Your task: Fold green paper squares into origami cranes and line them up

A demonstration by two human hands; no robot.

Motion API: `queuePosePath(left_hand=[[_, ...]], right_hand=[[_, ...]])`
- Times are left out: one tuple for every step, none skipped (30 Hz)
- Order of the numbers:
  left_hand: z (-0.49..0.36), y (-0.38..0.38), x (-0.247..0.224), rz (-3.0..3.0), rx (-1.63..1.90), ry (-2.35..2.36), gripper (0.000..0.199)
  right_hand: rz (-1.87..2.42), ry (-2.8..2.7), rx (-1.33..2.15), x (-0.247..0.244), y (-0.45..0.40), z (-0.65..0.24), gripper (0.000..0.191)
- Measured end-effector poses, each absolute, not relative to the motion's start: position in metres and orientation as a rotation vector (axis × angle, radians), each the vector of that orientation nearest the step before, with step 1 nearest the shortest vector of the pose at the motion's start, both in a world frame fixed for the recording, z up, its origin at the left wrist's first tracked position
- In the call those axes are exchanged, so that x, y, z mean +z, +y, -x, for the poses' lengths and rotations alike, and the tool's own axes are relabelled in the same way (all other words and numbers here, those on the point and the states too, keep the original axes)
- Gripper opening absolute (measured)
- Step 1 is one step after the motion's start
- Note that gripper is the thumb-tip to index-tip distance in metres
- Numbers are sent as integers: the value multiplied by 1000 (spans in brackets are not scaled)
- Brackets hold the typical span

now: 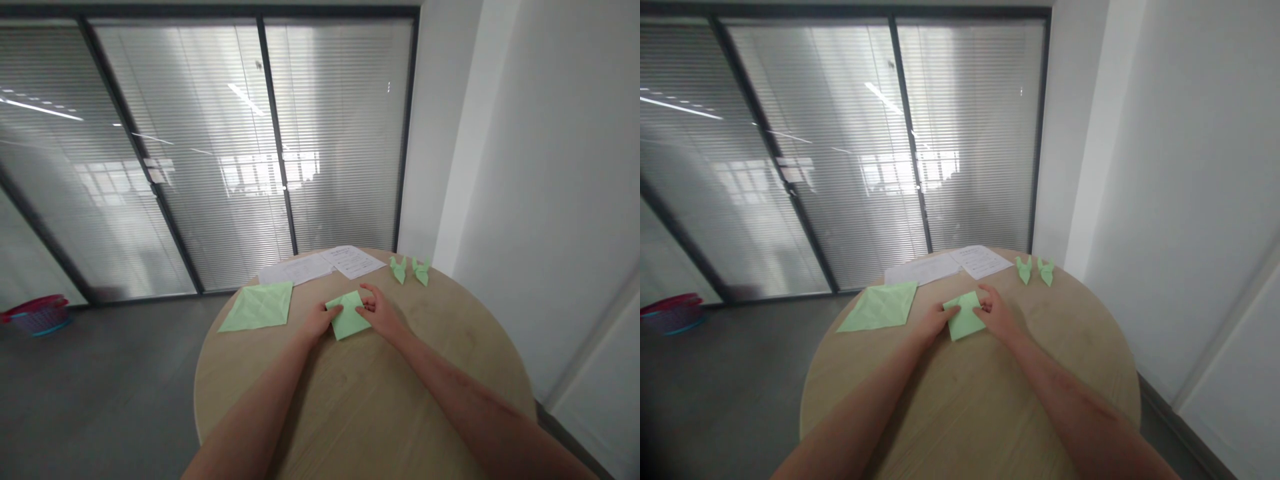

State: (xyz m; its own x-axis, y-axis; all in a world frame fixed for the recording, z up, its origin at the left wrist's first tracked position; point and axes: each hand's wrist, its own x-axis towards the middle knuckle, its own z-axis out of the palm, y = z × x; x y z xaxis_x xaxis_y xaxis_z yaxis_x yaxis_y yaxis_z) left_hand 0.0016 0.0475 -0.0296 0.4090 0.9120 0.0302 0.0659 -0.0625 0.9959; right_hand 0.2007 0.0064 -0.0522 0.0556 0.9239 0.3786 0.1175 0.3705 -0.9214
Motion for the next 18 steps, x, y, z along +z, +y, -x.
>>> queuePosePath(left_hand=[[-2,47,-29,-1460,894,916,37],[-2,46,-29,-1450,899,915,36],[-2,46,-28,-1439,902,918,36],[-2,45,-28,-1427,902,923,36],[-2,45,-27,-1414,896,927,36],[-3,44,-27,-1401,888,929,36],[-3,44,-26,-1393,880,929,36],[-3,44,-26,-1389,875,930,35],[-3,44,-27,-1389,873,932,34],[-3,44,-27,-1390,876,937,33],[-3,45,-27,-1390,881,941,32],[-3,45,-28,-1384,888,942,31],[-3,46,-29,-1372,896,942,31],[-3,46,-29,-1355,905,939,32],[-3,47,-29,-1338,917,935,34],[-3,47,-30,-1322,931,931,35],[-3,47,-29,-1308,947,928,37],[-3,47,-29,-1294,959,933,38]], right_hand=[[1017,-1377,835,-51,6,-201,62],[1008,-1377,849,-50,6,-201,65],[1004,-1384,856,-49,5,-202,67],[1010,-1396,854,-48,5,-202,68],[1023,-1414,841,-48,4,-202,70],[1041,-1435,821,-48,4,-202,72],[1056,-1459,799,-49,4,-201,73],[1069,-1482,779,-49,4,-201,74],[1079,-1505,763,-50,3,-201,75],[1089,-1524,746,-50,3,-201,75],[1099,-1543,720,-48,2,-200,75],[1117,-1557,674,-45,1,-200,73],[1136,-1567,603,-39,-2,-200,69],[1150,-1578,502,-31,-7,-199,63],[1164,-1567,353,-20,-15,-199,54],[1142,-1562,194,-9,-25,-199,42],[1080,-1574,62,3,-37,-200,30],[997,-1583,-41,14,-52,-201,21]])
